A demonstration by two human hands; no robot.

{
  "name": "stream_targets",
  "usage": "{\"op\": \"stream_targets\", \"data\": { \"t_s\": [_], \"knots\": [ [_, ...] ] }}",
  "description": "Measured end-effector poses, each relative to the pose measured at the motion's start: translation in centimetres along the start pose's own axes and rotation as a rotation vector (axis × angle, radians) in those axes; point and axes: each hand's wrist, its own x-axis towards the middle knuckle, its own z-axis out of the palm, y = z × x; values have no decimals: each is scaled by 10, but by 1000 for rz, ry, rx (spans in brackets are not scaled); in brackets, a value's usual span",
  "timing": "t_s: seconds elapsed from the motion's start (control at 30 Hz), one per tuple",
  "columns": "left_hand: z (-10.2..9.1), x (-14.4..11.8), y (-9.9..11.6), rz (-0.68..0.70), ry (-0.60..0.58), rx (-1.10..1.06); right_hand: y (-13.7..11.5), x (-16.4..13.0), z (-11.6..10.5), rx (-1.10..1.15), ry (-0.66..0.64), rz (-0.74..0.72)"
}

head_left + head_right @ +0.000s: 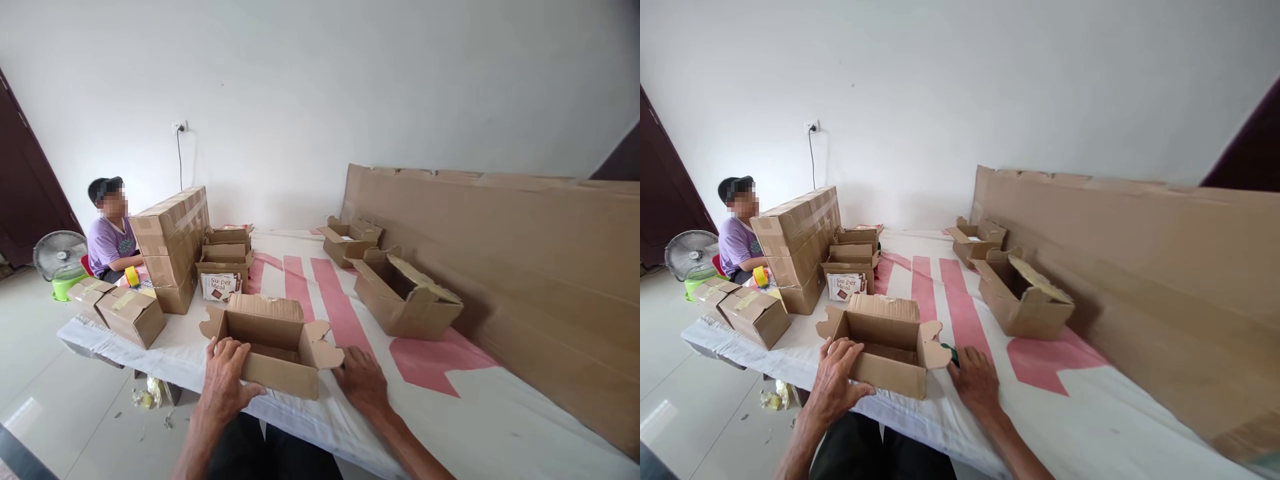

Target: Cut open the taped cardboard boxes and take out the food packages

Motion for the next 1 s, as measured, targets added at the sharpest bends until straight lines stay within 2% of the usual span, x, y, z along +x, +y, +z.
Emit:
{"op": "stream_targets", "data": {
  "t_s": [0.13, 0.23, 0.43, 0.63, 1.0],
  "knots": [
    [7, -8, 2, -8, 40, -11, 0, -1, 2, -10, 19, -21],
    [9, -11, 1, -16, 83, -16, -5, 0, -5, -26, 17, -7],
    [-2, -21, -11, -54, 163, -15, -14, 1, -23, -49, -52, 58],
    [-11, -26, -27, -12, 226, -20, -11, 0, -19, -53, -93, 91],
    [-9, -26, -29, 21, 279, -36, -11, 1, -16, -41, -68, 87]
  ]
}}
